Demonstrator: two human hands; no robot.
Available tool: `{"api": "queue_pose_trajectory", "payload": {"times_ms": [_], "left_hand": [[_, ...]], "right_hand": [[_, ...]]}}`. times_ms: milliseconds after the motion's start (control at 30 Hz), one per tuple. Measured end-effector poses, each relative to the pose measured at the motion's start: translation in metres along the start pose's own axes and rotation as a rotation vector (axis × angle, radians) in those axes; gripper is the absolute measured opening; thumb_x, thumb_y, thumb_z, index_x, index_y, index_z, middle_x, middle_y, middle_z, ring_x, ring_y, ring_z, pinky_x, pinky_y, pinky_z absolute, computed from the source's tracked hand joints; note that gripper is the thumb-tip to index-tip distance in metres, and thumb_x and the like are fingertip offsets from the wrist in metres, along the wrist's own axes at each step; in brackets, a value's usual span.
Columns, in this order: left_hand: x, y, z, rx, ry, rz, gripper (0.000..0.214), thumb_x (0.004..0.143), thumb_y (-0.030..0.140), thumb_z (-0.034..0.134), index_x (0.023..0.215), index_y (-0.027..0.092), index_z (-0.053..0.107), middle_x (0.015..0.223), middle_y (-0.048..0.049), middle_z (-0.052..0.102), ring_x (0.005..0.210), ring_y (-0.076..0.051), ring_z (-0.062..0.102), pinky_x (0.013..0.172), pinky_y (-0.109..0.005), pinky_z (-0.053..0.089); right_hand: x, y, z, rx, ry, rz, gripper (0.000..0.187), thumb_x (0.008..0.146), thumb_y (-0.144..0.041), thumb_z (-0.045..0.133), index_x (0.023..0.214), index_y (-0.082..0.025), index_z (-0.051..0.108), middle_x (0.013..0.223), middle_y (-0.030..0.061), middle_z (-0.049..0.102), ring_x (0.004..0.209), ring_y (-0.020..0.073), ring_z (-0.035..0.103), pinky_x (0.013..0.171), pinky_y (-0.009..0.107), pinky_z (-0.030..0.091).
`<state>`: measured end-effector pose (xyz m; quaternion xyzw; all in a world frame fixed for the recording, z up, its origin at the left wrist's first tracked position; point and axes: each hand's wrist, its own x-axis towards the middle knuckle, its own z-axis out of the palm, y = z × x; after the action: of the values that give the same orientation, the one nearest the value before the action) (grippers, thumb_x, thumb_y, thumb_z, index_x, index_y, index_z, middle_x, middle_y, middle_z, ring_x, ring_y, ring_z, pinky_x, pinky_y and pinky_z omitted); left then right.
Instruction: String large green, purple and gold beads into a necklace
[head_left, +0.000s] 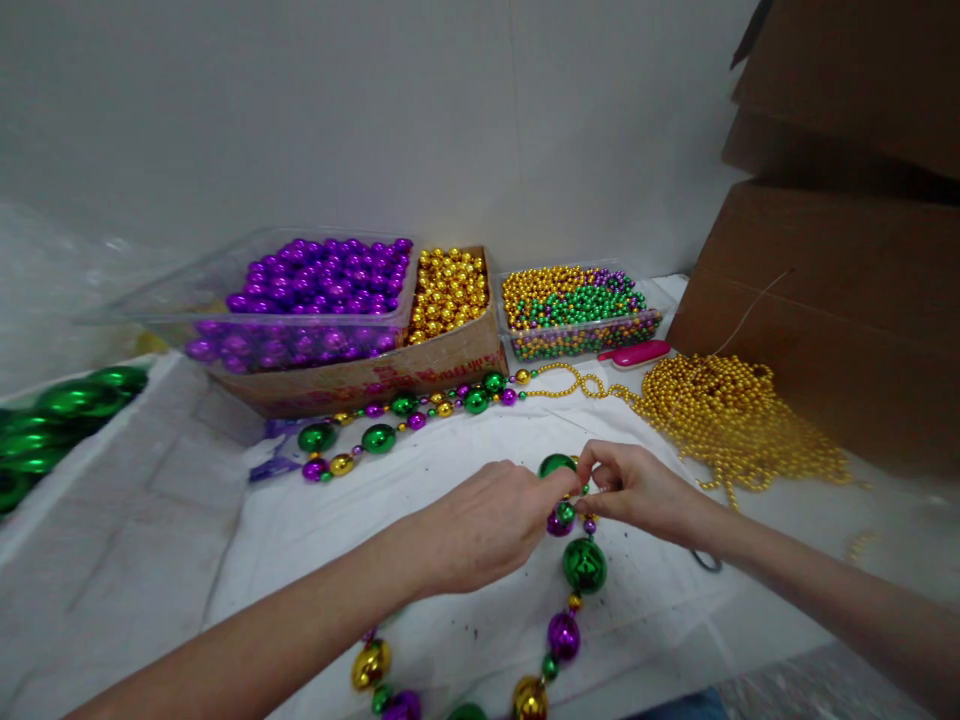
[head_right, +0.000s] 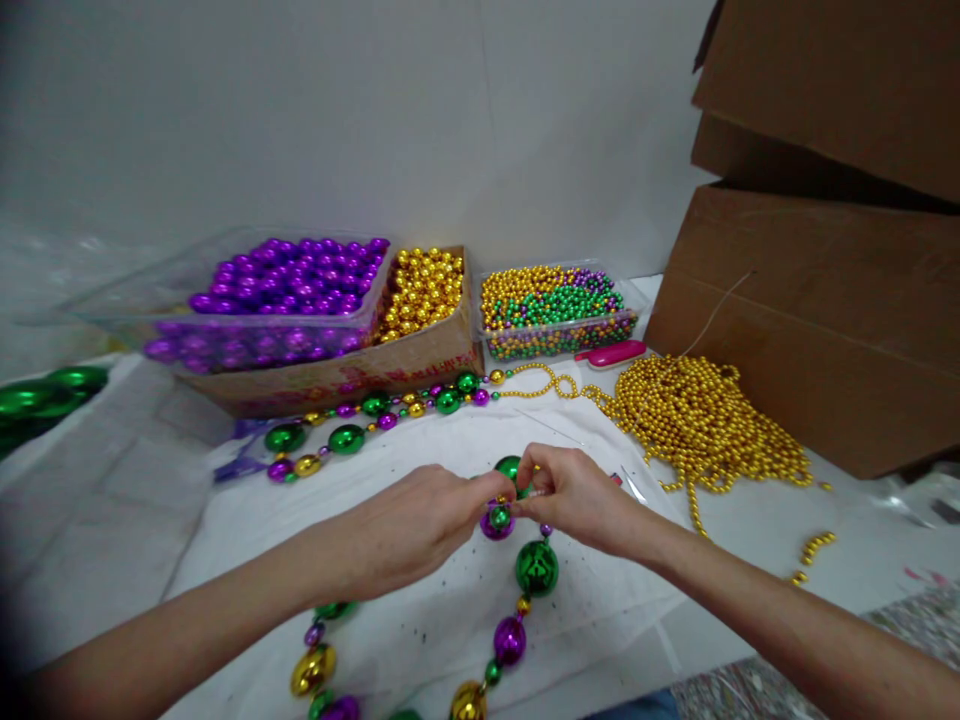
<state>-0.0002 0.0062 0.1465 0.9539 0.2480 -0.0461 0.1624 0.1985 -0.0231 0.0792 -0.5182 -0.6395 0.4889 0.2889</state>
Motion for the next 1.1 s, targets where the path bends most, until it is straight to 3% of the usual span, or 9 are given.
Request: {"api": "queue_pose_trajectory", "payload": {"times_ms": [133,233,367,467,667,800,933,1033,1100], "left_hand": [[0.004,0.002,-0.013,0.063,-0.022,0.001,0.017,0.082,0.009,0.043,0.088,0.019,0.056,0.06,-0.002,0.056,0.056,-0.017,0.053,0.051,-0.027,0.032],[0.01,-0.006,-0.032,-0.11,-0.034,-0.034,0.017,0.082,0.012,0.044,0.078,0.018,0.06,0.062,-0.0015,0.057,0.058,-0.015,0.051,0.054,-0.025,0.032],[0.022,-0.029,-0.062,-0.412,-0.071,-0.065,0.015,0.076,0.015,0.05,0.077,0.017,0.066,0.064,0.0013,0.055,0.062,-0.012,0.048,0.056,-0.023,0.032],[0.029,-0.048,-0.077,-0.528,-0.029,-0.156,0.01,0.07,0.018,0.056,0.071,0.016,0.066,0.058,0.0022,0.049,0.055,-0.01,0.041,0.052,-0.023,0.027],[0.029,-0.065,-0.11,-0.784,0.324,-0.341,0.009,0.073,0.015,0.058,0.078,0.01,0.062,0.049,0.0063,0.038,0.044,-0.001,0.026,0.05,-0.022,0.014],[0.015,-0.05,-0.169,-0.776,0.591,-0.272,0.041,0.084,0.003,0.027,0.116,-0.013,0.045,0.058,0.0106,0.028,0.052,0.009,0.028,0.054,-0.028,0.008],[-0.01,-0.027,-0.215,-0.735,0.772,-0.151,0.069,0.072,-0.002,-0.016,0.129,-0.016,0.02,0.072,0.0054,0.02,0.055,0.012,0.031,0.045,-0.021,0.004],[-0.023,-0.022,-0.203,-0.843,0.743,-0.162,0.063,0.077,-0.002,-0.007,0.123,-0.016,0.034,0.068,0.0068,0.022,0.052,0.012,0.031,0.05,-0.027,0.004],[-0.025,-0.026,-0.17,-0.988,0.651,-0.236,0.036,0.084,0.005,0.028,0.105,-0.007,0.054,0.059,0.009,0.026,0.046,0.01,0.03,0.058,-0.025,0.007]], "right_hand": [[0.003,-0.005,-0.009,0.002,-0.108,-0.065,0.008,0.075,-0.018,0.059,0.078,-0.017,0.052,0.057,-0.0073,0.044,0.05,0.0052,0.038,0.046,0.018,0.025],[0.006,-0.019,-0.017,-0.009,-0.149,-0.086,0.008,0.078,-0.023,0.057,0.082,-0.017,0.056,0.059,-0.006,0.045,0.051,0.006,0.039,0.046,0.019,0.028],[0.019,-0.047,-0.026,-0.436,0.084,-0.259,0.027,0.07,-0.04,0.073,0.079,-0.019,0.06,0.059,-0.0047,0.049,0.054,0.0074,0.041,0.049,0.022,0.025],[0.041,-0.063,-0.033,-0.756,0.28,-0.416,0.02,0.074,-0.036,0.07,0.077,-0.019,0.061,0.06,-0.0034,0.054,0.055,0.0083,0.045,0.052,0.023,0.025],[0.091,-0.107,-0.063,-0.919,0.469,-0.552,0.018,0.087,-0.027,0.055,0.076,-0.017,0.064,0.069,0.0019,0.06,0.066,0.0124,0.049,0.061,0.027,0.026],[0.1,-0.185,-0.091,-1.096,0.69,-0.776,0.024,0.088,-0.031,0.054,0.088,-0.012,0.068,0.077,0.0033,0.065,0.071,0.0103,0.053,0.064,0.025,0.029],[0.091,-0.248,-0.099,-1.126,0.801,-0.886,0.058,0.089,-0.049,0.028,0.097,-0.006,0.066,0.089,-0.0002,0.061,0.084,0.009,0.054,0.067,0.028,0.025],[0.084,-0.238,-0.083,-1.012,0.826,-0.934,0.039,0.088,-0.041,0.048,0.088,-0.008,0.068,0.078,0.0001,0.06,0.07,0.0068,0.05,0.063,0.026,0.026],[0.081,-0.203,-0.065,-0.863,0.733,-0.881,0.024,0.084,-0.034,0.058,0.079,-0.012,0.068,0.064,-0.0004,0.056,0.06,0.0076,0.043,0.059,0.026,0.027]]}}
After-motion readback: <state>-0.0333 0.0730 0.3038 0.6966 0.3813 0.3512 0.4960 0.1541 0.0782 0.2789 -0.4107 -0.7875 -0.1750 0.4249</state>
